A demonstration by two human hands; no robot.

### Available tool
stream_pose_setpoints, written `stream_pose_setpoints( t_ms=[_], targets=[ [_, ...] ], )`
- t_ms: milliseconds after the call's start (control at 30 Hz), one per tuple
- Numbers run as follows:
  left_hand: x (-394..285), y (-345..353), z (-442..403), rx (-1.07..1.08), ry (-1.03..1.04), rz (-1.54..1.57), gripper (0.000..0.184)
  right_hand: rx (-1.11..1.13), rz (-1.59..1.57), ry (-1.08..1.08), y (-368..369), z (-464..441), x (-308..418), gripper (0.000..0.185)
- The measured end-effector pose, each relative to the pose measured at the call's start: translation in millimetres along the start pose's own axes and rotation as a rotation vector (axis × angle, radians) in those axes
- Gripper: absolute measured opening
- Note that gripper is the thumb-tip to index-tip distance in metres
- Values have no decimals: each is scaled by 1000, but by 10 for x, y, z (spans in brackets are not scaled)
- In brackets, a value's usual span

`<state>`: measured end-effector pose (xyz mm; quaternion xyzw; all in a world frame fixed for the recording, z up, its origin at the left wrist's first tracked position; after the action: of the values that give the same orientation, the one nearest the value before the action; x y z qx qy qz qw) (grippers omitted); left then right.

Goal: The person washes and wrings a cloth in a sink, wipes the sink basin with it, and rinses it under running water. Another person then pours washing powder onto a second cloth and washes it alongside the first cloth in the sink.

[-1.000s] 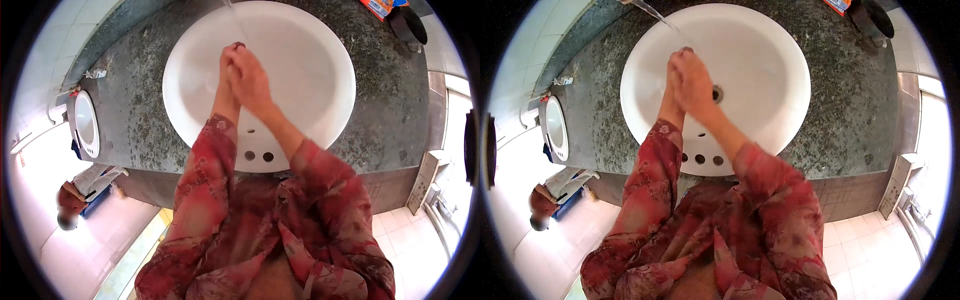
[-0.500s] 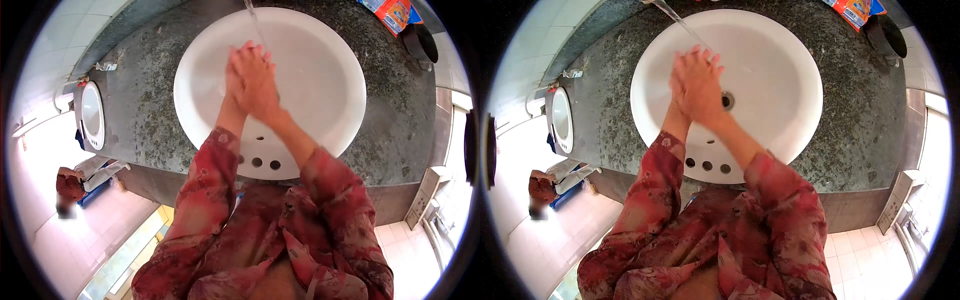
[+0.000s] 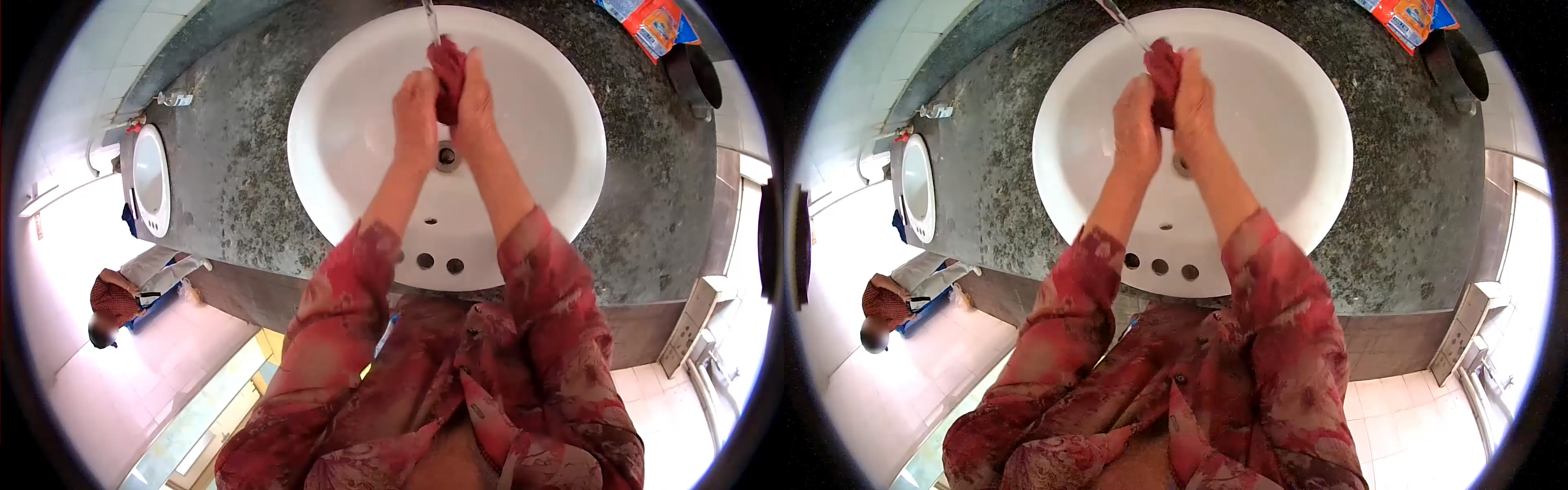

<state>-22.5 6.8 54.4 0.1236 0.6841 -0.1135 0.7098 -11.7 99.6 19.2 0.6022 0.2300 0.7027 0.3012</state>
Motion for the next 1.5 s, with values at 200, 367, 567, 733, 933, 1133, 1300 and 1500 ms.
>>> stream_pose_setpoints(
  t_ms=[200, 367, 567, 733, 933, 1133, 1300, 1500],
  targets=[
    [290, -69, -250, -82, -88, 472, 24, 4, 304, -127, 44, 264, -66, 45],
    [146, 143, 70, 130, -132, 206, 29, -59, 276, -52, -123, 162, -99, 51],
    [-644, 490, 242, 206, 692, -811, 21, -9, -356, 103, -62, 263, -210, 29],
    [-582, 344, 166, 171, 621, -594, 11, -80, -357, 176, -43, 276, -307, 25],
    [-360, 228, 10, -12, 299, -423, 21, -72, -267, 173, -82, 218, -370, 30],
    [-223, 179, -110, -13, 118, -417, 33, -208, -75, 181, -191, 204, -411, 37],
    [-9, 115, -153, -62, -34, 44, 51, -238, 355, -2, -299, 140, -271, 48],
    [268, 53, -55, -142, -139, 316, 52, -177, 853, 42, -283, 166, -95, 49]
  ],
)
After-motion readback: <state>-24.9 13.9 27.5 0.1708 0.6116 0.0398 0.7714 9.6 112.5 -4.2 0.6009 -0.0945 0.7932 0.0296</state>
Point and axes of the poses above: each hand's wrist, its own z-axis away from the middle knuckle, its own y-axis out of the palm, x = y × z, the point moved 9 cm from there along -z, towards the middle knuckle, and after that the axes turned 14 degrees about x, right-handed, at the moved point
